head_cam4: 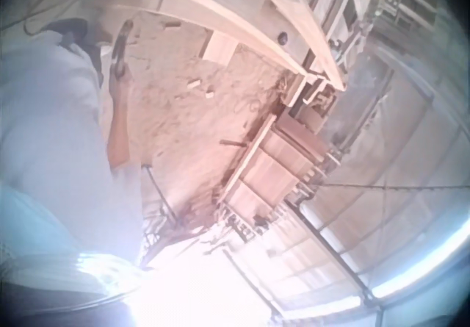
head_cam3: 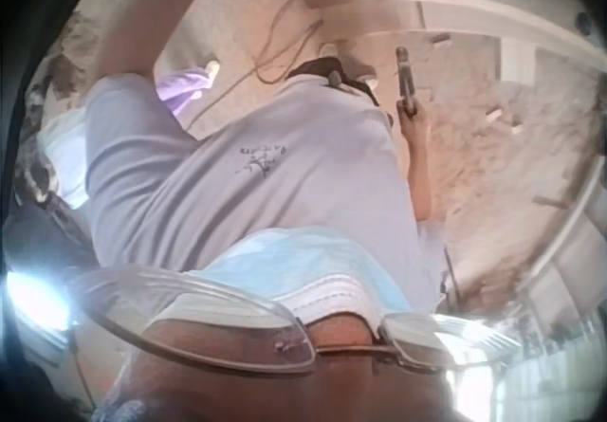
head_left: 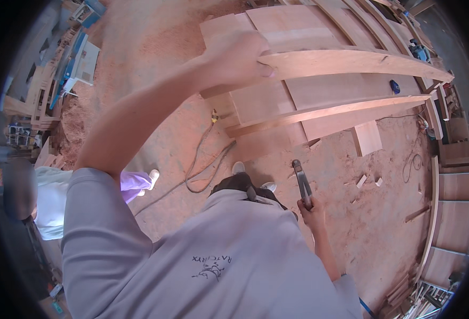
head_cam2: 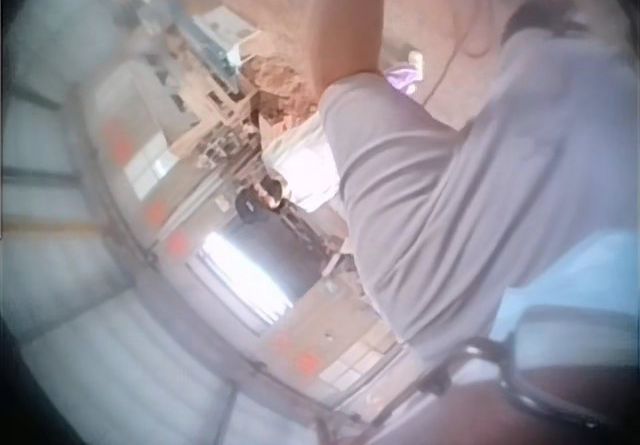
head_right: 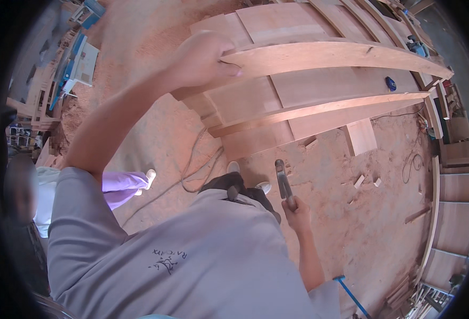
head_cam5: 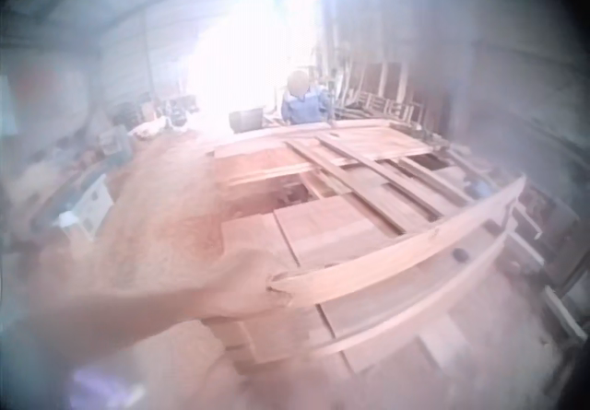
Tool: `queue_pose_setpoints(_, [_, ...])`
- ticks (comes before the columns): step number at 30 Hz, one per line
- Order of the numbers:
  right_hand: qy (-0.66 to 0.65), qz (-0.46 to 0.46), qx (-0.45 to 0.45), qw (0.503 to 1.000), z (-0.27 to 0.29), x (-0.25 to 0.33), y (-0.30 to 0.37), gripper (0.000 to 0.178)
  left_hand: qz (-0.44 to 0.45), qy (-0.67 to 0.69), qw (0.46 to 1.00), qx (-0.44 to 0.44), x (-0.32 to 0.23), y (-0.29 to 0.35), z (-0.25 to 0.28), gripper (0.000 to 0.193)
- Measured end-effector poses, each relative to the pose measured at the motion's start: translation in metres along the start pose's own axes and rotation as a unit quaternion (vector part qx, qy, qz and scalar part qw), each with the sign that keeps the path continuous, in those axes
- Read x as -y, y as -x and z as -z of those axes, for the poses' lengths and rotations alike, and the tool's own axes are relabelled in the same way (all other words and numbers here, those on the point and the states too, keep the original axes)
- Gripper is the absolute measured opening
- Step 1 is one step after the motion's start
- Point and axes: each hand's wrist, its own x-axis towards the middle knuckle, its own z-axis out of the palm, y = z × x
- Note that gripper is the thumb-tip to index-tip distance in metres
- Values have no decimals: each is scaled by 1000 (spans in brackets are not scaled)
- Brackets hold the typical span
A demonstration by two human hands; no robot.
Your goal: The person assembles a wooden structure by positioning planks and striking them with a hammer to secure joints. They repeatedly align and tap wooden pieces together on a workbench in a woodworking shop.
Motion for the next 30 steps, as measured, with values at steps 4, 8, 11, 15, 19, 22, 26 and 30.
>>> queue_pose_setpoints(4, [16,4,-12,1000,-4,38,4,18,8,5,999,37,-10,-6,-13,30])
queue_pose_setpoints(8, [28,-18,9,999,-20,83,7,21,-42,15,995,93,-5,-10,-17,30])
queue_pose_setpoints(11, [-40,44,-32,998,-45,115,10,28,-193,64,978,41,16,-6,-29,27])
queue_pose_setpoints(15, [-55,59,-13,997,-61,177,10,25,-169,9,970,172,5,-13,-12,32])
queue_pose_setpoints(19, [-80,100,-64,990,-80,211,21,19,-214,6,967,136,38,-37,-12,33])
queue_pose_setpoints(22, [-73,109,-103,986,-99,214,25,20,-217,31,970,102,82,-75,-30,42])
queue_pose_setpoints(26, [-9,92,-120,988,-112,209,17,24,-220,64,969,89,88,-83,-34,46])
queue_pose_setpoints(30, [7,106,-150,983,-123,219,15,27,-218,58,970,91,90,-77,-26,45])
